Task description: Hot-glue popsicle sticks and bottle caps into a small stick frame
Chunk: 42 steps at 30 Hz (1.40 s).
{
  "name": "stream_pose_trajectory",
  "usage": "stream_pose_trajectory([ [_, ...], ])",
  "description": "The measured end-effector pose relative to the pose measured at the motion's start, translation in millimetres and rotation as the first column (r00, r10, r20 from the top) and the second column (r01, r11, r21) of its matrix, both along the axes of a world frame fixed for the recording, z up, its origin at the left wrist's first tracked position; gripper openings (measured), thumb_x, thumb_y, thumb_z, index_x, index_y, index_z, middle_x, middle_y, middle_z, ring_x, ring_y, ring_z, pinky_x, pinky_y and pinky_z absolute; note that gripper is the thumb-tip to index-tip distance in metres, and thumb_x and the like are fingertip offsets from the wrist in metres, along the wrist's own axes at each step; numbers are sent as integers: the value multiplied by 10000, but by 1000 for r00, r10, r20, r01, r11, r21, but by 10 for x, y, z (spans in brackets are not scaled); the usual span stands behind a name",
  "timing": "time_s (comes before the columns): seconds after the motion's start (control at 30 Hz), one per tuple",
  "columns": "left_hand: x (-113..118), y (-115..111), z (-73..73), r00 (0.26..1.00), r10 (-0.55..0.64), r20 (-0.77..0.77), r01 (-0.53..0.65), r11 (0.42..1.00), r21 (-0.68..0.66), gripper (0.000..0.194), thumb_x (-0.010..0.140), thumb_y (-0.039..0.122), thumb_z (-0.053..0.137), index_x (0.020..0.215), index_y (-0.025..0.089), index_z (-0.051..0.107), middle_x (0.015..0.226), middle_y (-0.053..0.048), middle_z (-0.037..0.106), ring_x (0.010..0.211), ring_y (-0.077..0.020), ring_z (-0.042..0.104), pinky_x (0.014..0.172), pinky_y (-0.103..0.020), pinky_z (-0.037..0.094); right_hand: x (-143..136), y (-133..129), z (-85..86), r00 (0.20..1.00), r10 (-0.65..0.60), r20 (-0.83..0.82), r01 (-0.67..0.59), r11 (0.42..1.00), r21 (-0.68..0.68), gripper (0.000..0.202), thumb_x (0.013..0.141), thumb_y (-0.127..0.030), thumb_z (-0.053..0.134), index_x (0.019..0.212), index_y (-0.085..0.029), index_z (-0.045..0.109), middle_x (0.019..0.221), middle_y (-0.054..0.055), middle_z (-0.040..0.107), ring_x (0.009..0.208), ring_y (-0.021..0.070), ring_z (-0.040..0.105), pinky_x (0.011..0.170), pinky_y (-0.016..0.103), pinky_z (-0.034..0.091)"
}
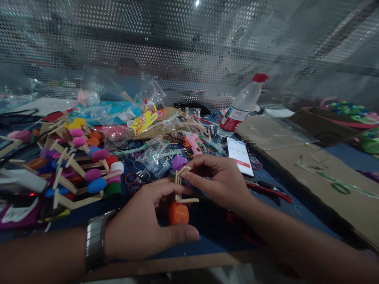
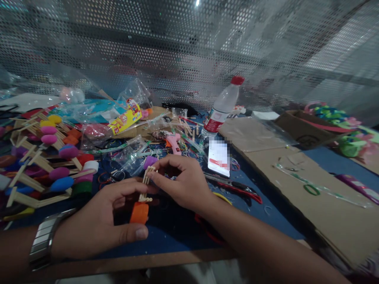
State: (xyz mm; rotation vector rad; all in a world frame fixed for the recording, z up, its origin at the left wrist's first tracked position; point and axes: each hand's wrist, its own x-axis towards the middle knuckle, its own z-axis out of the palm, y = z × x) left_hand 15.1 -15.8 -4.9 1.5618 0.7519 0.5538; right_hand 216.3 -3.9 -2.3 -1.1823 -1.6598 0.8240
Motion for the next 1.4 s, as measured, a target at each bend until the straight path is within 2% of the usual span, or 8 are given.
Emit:
stream_pose_trajectory([
  [0.23, -9, -4, -4, 1000, 0, -14, 1, 999, 53, 505, 739, 327, 817, 1208, 209, 674, 1131, -78, 672, 933, -236, 685, 902, -404, 565, -5, -4, -5, 1000, 2, -13, -2, 1000, -3, 120, 792, -284, 732, 756, -169, 732, 698, 40, 749, 583, 142, 644, 530, 245, 503],
  [0.57, -10, 1, -21, 1000, 10, -1, -10, 998, 61, 496, 735, 323, 821, 1198, 216, 682, 1149, -73, 671, 987, -250, 690, 920, -406, 565, -9, -5, -8, 1000, -2, 0, 2, 1000, 4, 115, 793, -280, 724, 766, -169, 732, 698, 44, 749, 580, 146, 646, 531, 245, 506],
  [0.9, -5, -8, 7, 999, 18, -35, -15, 996, 86, 493, 733, 347, 809, 1185, 197, 682, 1146, -83, 680, 954, -254, 691, 897, -422, 573, -5, -9, -9, 1000, 3, -12, -3, 1000, -4, 135, 791, -295, 731, 762, -163, 736, 688, 39, 743, 577, 135, 640, 525, 236, 501],
  [1.4, -4, -3, 8, 999, 27, -32, -23, 993, 113, 459, 746, 334, 802, 1169, 200, 687, 1124, -66, 679, 948, -234, 695, 884, -375, 575, -10, -12, -18, 1000, 4, -13, -4, 1000, -2, 119, 796, -282, 731, 769, -166, 729, 698, 36, 742, 583, 137, 648, 527, 233, 503],
])
